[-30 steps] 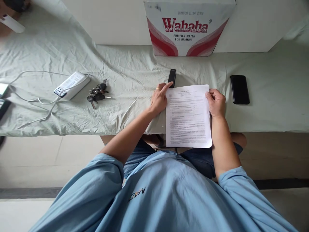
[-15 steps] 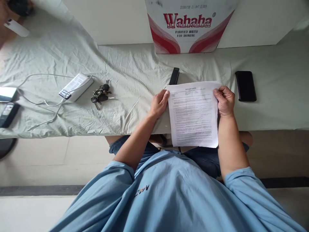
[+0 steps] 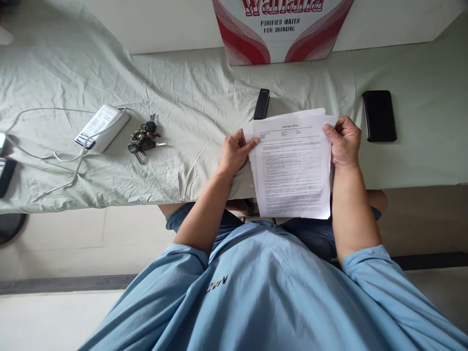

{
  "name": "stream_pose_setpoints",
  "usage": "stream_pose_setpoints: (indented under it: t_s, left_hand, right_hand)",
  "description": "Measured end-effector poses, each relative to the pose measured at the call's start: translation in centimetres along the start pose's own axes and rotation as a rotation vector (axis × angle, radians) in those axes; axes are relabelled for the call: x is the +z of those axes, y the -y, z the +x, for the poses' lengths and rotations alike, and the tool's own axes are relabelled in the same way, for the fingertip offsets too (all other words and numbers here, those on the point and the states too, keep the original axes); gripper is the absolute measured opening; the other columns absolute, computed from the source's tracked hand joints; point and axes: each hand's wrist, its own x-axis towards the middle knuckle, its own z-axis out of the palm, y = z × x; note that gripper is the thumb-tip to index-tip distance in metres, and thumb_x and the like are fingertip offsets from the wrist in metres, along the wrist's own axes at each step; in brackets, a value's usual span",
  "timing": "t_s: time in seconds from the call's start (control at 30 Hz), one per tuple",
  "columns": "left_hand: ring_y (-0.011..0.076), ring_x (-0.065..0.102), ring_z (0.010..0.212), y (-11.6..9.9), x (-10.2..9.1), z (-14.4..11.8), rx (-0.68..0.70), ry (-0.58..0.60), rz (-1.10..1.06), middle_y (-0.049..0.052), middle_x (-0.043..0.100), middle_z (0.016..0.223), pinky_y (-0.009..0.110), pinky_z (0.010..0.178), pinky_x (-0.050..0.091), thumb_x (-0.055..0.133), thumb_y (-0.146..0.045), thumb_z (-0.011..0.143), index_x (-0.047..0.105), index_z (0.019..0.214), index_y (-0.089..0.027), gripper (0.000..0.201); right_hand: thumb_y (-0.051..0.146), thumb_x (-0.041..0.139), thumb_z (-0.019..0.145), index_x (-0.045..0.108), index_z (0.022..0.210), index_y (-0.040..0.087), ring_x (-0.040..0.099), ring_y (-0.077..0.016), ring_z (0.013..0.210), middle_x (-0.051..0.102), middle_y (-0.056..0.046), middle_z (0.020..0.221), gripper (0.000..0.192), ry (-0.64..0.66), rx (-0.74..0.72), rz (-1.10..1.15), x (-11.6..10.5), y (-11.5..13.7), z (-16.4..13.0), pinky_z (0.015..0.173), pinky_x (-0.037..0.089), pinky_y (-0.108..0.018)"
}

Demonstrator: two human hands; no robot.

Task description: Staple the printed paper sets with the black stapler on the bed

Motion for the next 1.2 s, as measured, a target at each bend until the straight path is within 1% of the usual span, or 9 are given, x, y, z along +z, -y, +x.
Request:
stream_pose_setpoints:
  t_s: [0.13, 0.33, 0.47, 0.6, 0.73, 0.9, 1.0, 1.1, 1.2]
  left_hand:
    - [0.0103, 0.046, 0.059, -1.0, 0.0, -0.2, -0.021, 0.014, -0.059, -0.002, 0.05, 0.069, 0.028, 0.051, 0.034, 0.088, -0.089, 0.094, 0.061, 0.077, -0.022, 0.073]
    - [0.0095, 0.047, 0.048, -1.4, 0.0, -0.4, -0.06, 0.113, -0.102, -0.003, 0.051, 0.059, 0.028, 0.046, 0.033, 0.074, -0.091, 0.102, 0.057, 0.075, -0.024, 0.075]
    - [0.0086, 0.045, 0.045, -1.2, 0.1, -0.3, -0.061, 0.152, -0.096, -0.003, 0.053, 0.058, 0.027, 0.044, 0.031, 0.075, -0.091, 0.102, 0.057, 0.076, -0.024, 0.074]
    - [0.0074, 0.041, 0.044, -1.4, 0.1, -0.2, -0.043, 0.156, -0.089, -0.005, 0.048, 0.054, 0.026, 0.041, 0.024, 0.085, -0.089, 0.095, 0.053, 0.074, -0.024, 0.076]
    - [0.0065, 0.036, 0.044, -1.9, 0.2, -0.3, -0.052, 0.137, -0.092, -0.006, 0.044, 0.054, 0.026, 0.041, 0.02, 0.085, -0.089, 0.096, 0.054, 0.074, -0.024, 0.076]
    - [0.0072, 0.035, 0.045, -2.3, 0.4, -0.3, -0.075, 0.124, -0.084, -0.005, 0.046, 0.057, 0.027, 0.041, 0.021, 0.087, -0.093, 0.091, 0.061, 0.078, -0.024, 0.075]
    - [0.0071, 0.036, 0.044, -2.3, 0.3, -0.3, -0.069, 0.133, -0.089, -0.005, 0.045, 0.057, 0.028, 0.04, 0.022, 0.086, -0.095, 0.09, 0.06, 0.078, -0.024, 0.077]
    - [0.0071, 0.037, 0.043, -2.2, 0.2, -0.2, -0.063, 0.136, -0.089, -0.005, 0.044, 0.056, 0.027, 0.04, 0.022, 0.083, -0.097, 0.091, 0.056, 0.076, -0.024, 0.079]
    - [0.0077, 0.037, 0.044, -2.0, 0.2, -0.2, -0.068, 0.135, -0.082, -0.004, 0.046, 0.056, 0.028, 0.04, 0.023, 0.082, -0.097, 0.092, 0.059, 0.077, -0.024, 0.078]
  right_hand:
    - [0.088, 0.095, 0.084, 0.071, 0.09, 0.028, 0.069, -0.0171, 0.074, 0.063, 0.003, 0.079, 0.066, -0.011, -0.003, -0.006, -0.2, -0.2, 0.0, 0.07, 0.059, -0.036]
    - [0.088, 0.094, 0.087, 0.072, 0.09, 0.029, 0.067, -0.0183, 0.074, 0.059, 0.003, 0.076, 0.063, 0.007, -0.002, -0.016, -0.6, -0.7, 0.1, 0.07, 0.058, -0.037]
    - [0.089, 0.093, 0.086, 0.073, 0.091, 0.029, 0.068, -0.0201, 0.077, 0.056, 0.003, 0.074, 0.064, 0.005, 0.008, -0.049, -0.8, -0.7, 0.2, 0.072, 0.059, -0.039]
    - [0.09, 0.092, 0.087, 0.075, 0.096, 0.03, 0.074, -0.0227, 0.084, 0.066, 0.001, 0.081, 0.064, 0.028, 0.022, -0.056, -0.6, -0.5, 0.0, 0.076, 0.063, -0.042]
    - [0.092, 0.097, 0.078, 0.075, 0.094, 0.029, 0.073, -0.0201, 0.08, 0.071, 0.002, 0.082, 0.068, 0.005, 0.015, -0.017, 0.1, 0.0, -0.1, 0.076, 0.064, -0.041]
    - [0.097, 0.097, 0.071, 0.066, 0.08, 0.028, 0.063, -0.0158, 0.068, 0.062, 0.005, 0.072, 0.076, -0.036, 0.025, -0.019, 0.8, 0.7, -0.2, 0.068, 0.059, -0.037]
    - [0.102, 0.093, 0.07, 0.06, 0.075, 0.028, 0.058, -0.0156, 0.066, 0.052, 0.006, 0.068, 0.081, -0.033, 0.03, -0.058, 0.9, 1.1, -0.2, 0.064, 0.054, -0.036]
    - [0.103, 0.091, 0.072, 0.059, 0.072, 0.028, 0.056, -0.0159, 0.067, 0.046, 0.006, 0.067, 0.082, -0.026, 0.027, -0.079, 0.7, 1.3, -0.3, 0.063, 0.053, -0.036]
    - [0.1, 0.092, 0.076, 0.061, 0.073, 0.028, 0.059, -0.0175, 0.07, 0.049, 0.005, 0.068, 0.078, -0.019, 0.033, -0.083, 0.5, 1.3, -0.3, 0.064, 0.055, -0.036]
